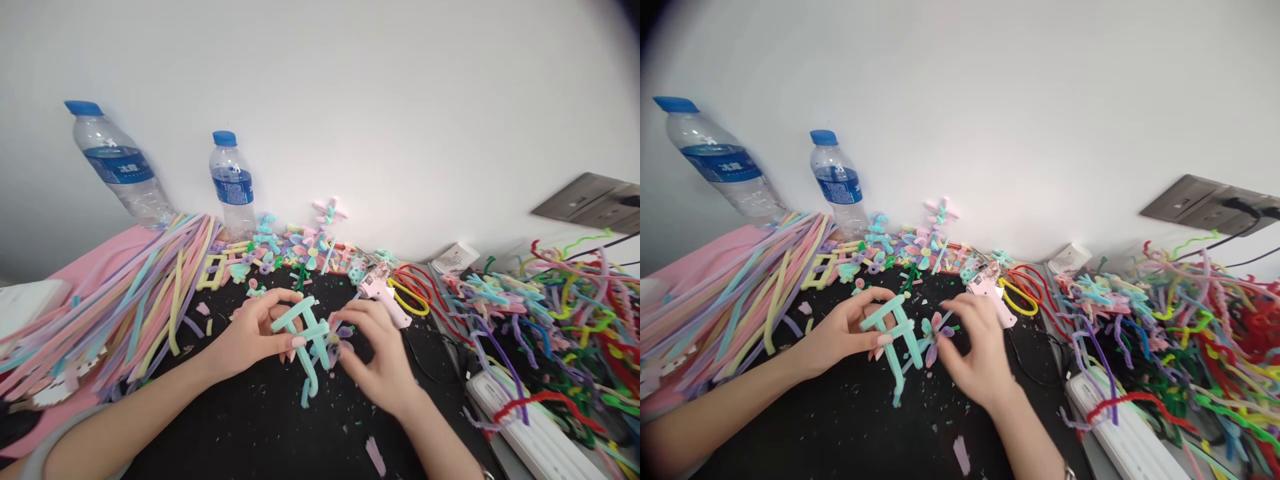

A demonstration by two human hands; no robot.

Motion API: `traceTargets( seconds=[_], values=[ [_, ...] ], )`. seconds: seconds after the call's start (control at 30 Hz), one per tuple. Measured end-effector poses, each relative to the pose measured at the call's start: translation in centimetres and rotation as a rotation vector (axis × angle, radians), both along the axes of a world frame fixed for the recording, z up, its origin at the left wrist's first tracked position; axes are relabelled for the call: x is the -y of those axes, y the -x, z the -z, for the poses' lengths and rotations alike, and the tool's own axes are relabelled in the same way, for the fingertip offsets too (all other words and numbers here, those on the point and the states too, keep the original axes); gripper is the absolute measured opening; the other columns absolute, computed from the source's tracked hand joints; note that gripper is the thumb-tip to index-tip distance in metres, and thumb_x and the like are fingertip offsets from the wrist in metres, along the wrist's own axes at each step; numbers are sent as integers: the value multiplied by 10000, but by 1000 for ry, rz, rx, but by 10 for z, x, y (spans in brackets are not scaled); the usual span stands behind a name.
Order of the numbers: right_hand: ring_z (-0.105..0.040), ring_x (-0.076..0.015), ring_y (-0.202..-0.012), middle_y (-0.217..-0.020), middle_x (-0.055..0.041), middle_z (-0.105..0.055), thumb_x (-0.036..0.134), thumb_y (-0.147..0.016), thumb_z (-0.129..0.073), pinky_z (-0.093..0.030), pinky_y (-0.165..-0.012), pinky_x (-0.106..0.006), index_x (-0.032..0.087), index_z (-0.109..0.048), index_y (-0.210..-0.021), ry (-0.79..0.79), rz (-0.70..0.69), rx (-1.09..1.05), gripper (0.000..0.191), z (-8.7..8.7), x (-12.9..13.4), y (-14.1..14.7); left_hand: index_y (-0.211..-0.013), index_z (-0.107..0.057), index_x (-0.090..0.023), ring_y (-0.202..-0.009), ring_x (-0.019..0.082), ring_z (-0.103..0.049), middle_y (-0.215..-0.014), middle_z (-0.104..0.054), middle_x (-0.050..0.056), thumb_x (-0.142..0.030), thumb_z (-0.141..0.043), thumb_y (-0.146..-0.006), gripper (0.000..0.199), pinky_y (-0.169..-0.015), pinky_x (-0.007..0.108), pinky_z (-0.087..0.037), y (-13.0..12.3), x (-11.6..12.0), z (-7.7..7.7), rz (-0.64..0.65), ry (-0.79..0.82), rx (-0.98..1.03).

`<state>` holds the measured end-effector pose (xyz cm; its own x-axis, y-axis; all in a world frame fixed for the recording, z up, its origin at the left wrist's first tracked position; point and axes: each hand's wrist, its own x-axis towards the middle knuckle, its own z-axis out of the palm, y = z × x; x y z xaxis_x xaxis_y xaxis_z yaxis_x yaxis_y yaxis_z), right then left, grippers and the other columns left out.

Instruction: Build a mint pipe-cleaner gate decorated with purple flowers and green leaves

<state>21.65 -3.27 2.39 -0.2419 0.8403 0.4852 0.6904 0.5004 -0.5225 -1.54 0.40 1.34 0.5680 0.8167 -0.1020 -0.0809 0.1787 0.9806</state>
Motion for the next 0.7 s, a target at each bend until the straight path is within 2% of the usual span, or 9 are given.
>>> traceTargets(
  seconds=[0.07, 0.17, 0.23, 0.37, 0.43, 0.53, 0.7],
  values=[
    [-514, -230, -981, -1051, -87, -563, 201, -761, -607, -439, -844, -367, 191, -593, -1040, 101, -105, -23, 279, 3, 6, 15, -1077, -453, -219, -571, 99, -590, -781, -594, -37, -238, -684, -760, 393, -551, 241, -516, 0, 3, -3, 27, -53, -29],
    [-531, -197, -922, -1007, -71, -579, 121, -788, -570, -452, -792, -332, 192, -618, -931, 144, -135, -69, 167, 8, 10, 26, -1003, -504, -218, -672, 126, -627, -830, -630, -16, -222, -659, -775, 275, -637, 258, -532, 2, 8, -4, 25, -207, -123],
    [-542, -190, -916, -989, -66, -597, 95, -809, -548, -456, -789, -327, 194, -623, -885, 129, -139, -102, 145, 9, 10, 26, -977, -534, -216, -693, 131, -634, -829, -645, -7, -206, -644, -781, 225, -638, 239, -523, 3, 11, -2, -8, -388, -191],
    [-566, -179, -885, -932, -55, -645, 88, -832, -556, -471, -805, -327, 199, -626, -923, 97, -193, -152, 160, 8, 8, 22, -951, -565, -218, -639, 107, -611, -765, -658, -19, -142, -614, -789, 185, -622, 203, -491, 6, 12, 2, -50, -802, -284],
    [-574, -173, -848, -895, -49, -658, 77, -833, -557, -478, -804, -327, 199, -628, -933, 79, -215, -163, 173, 7, 7, 22, -956, -557, -221, -656, 105, -620, -785, -672, -20, -114, -592, -798, 194, -649, 198, -489, 6, 12, 1, -53, -940, -288],
    [-579, -172, -823, -886, -47, -665, 62, -827, -561, -487, -792, -328, 203, -632, -939, 44, -228, -171, 194, 7, 7, 23, -984, -544, -222, -710, 115, -647, -834, -686, -10, -106, -571, -809, 212, -678, 197, -497, 7, 11, 1, -62, -1042, -282],
    [-587, -176, -821, -888, -63, -665, 33, -815, -563, -496, -775, -330, 187, -639, -944, -8, -241, -192, 214, 6, 9, 23, -1006, -563, -216, -763, 135, -661, -854, -695, 3, -143, -574, -828, 193, -723, 215, -515, 10, 12, 5, -114, -1111, -237]
  ],
)
